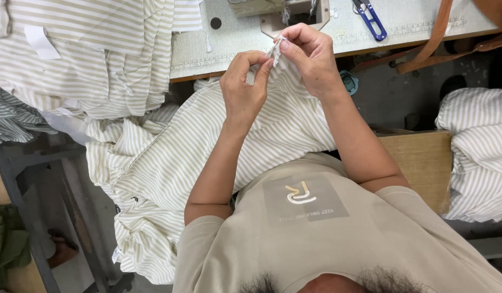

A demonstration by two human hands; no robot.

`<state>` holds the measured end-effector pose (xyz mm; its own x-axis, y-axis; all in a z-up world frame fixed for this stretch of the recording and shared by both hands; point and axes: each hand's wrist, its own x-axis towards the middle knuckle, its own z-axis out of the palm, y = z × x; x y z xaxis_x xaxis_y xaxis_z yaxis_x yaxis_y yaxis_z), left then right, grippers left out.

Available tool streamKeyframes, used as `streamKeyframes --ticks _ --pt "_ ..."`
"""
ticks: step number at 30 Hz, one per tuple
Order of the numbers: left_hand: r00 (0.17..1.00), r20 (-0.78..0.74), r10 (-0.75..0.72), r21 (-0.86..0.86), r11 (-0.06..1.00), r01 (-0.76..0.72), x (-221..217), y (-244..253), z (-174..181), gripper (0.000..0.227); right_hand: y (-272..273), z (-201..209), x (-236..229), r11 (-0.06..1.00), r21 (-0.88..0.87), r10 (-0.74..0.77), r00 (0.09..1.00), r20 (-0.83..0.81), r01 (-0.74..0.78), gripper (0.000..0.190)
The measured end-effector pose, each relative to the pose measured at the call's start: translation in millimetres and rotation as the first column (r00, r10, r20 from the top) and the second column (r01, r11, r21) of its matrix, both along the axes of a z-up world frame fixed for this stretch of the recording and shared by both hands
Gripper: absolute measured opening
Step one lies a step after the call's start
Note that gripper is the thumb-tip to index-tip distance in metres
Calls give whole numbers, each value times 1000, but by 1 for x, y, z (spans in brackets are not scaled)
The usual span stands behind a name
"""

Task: Trimming loose threads from striped garments using a thread nipper and stacking them at a sewing workstation.

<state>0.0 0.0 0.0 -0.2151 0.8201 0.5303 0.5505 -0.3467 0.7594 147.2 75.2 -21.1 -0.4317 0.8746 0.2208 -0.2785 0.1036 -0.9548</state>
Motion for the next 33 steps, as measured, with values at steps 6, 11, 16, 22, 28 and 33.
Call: streamKeyframes --ticks 6,11,16,22,28,33 --pt "988 149 27 -28 999 -23 2 1 3 8 0 3 -3 1000 17 1 1000 -23 -1 6" --pt "958 279 64 -149 989 -23 0 7 -4 10 5 -8 -11 994 -89 -76 994 -76 69 9" --pt "880 475 15 -263 956 126 -14 19 -18 17 8 -12 -14 984 -170 -70 992 -104 52 11" --pt "914 397 -86 -299 929 217 -19 30 -3 12 11 -6 -12 982 -173 37 970 -240 -80 12" --pt "889 445 -108 -259 935 244 -11 30 3 13 12 -4 -1 883 -397 70 907 -414 -249 9" --pt "950 296 -100 -207 964 166 -6 25 9 7 7 5 11 913 -367 95 970 -225 -175 31"
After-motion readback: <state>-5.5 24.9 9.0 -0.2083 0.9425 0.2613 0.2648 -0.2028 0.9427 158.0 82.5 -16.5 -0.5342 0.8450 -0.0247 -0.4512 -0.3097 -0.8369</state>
